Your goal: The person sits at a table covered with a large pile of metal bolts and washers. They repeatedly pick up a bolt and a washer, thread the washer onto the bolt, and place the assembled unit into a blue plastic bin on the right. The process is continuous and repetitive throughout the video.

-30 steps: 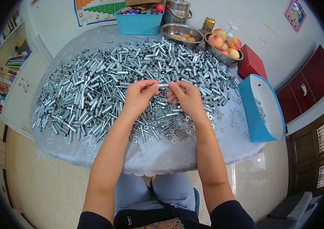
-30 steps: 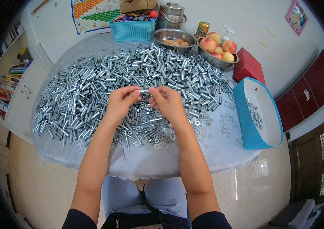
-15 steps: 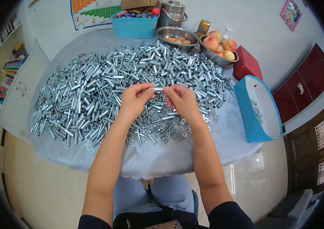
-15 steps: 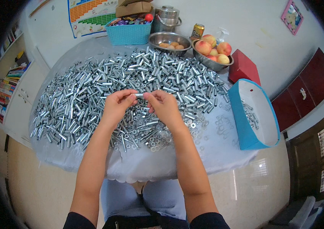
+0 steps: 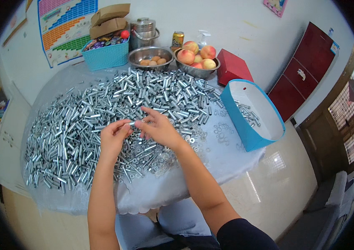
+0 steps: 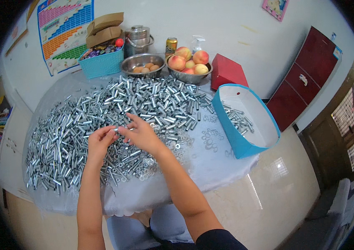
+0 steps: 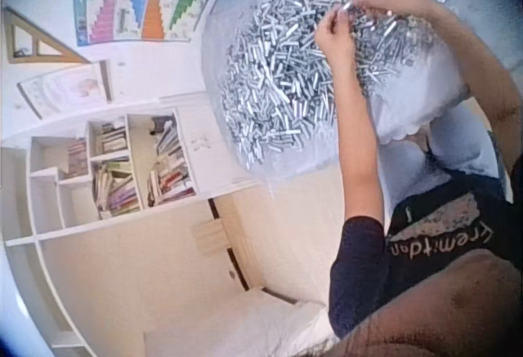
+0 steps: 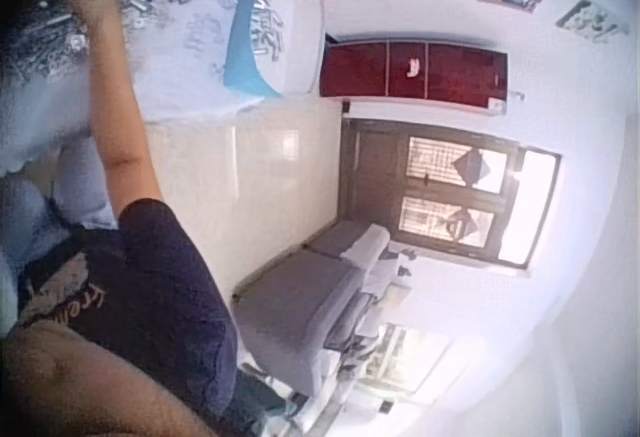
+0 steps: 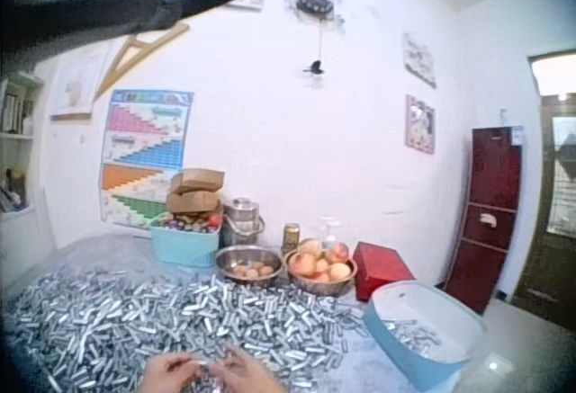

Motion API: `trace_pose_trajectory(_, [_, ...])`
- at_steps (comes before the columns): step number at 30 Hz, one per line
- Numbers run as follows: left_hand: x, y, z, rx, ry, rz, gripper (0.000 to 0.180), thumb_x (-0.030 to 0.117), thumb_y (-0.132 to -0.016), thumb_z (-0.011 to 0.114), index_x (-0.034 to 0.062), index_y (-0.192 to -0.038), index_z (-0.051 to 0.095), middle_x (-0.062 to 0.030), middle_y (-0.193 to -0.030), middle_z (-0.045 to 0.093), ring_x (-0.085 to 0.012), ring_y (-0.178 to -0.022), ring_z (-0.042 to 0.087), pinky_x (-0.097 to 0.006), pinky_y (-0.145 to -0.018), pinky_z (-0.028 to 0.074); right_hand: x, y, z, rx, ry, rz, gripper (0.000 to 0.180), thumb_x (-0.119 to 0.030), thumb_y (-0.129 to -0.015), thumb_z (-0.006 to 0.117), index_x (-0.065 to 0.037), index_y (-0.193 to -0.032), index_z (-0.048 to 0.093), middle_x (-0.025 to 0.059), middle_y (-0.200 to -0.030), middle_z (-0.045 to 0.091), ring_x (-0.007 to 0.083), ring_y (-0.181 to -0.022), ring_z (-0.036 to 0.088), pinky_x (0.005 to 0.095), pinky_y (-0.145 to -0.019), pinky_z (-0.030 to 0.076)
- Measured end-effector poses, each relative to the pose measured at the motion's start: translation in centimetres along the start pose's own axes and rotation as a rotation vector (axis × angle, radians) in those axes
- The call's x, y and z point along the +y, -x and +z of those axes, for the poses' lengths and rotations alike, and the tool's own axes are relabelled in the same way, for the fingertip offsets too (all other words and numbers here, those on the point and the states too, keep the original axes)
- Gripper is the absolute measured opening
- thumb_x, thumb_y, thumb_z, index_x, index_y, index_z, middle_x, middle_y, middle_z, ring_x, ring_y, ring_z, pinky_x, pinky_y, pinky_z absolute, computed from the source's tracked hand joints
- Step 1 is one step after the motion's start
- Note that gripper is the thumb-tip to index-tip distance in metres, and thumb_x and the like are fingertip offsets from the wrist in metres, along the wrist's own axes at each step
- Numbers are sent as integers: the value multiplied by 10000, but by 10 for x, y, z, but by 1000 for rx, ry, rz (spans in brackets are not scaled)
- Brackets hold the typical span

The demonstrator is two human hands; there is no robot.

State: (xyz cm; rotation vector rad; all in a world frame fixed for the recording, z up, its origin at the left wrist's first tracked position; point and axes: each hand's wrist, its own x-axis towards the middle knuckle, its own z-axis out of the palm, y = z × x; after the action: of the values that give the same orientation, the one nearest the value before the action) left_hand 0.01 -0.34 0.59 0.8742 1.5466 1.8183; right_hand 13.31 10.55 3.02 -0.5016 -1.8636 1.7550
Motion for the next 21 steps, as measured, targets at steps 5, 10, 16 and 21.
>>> trace_pose_trajectory(5, [1,-2,3,-4,-12,-29,207,90,-871,578,-29,-1038,603,-54,-865,620,-105,-743,601,-228,-719,517,15,-9,-12,-140,-32,22,395,-161,-888,564,32,-1214,455,78,-862,611,124,-690,607,226,-542,483])
trace_pose_trajectory(10, [-3,-1,0,8,11,-27,204,95,-865,590,-23,-1030,612,-48,-872,622,-95,-745,601,-219,-706,515,17,-5,-4,-10,150,-138,307,-202,-891,570,13,-1107,534,71,-783,626,94,-624,565,214,-553,449])
trace_pose_trajectory(16, [1,-1,0,39,57,-46,209,117,-867,597,-17,-1027,613,-49,-858,625,-104,-742,610,-222,-714,514,5,-5,-10,-95,116,7,286,-156,-854,614,-5,-1084,536,39,-745,604,67,-625,538,205,-548,430])
trace_pose_trajectory(21, [-1,-3,2,70,73,13,217,130,-867,602,-13,-1029,612,-43,-848,625,-102,-742,610,-223,-715,513,12,-4,-3,51,57,-221,200,-163,-842,626,10,-931,584,47,-659,608,73,-577,535,221,-535,427])
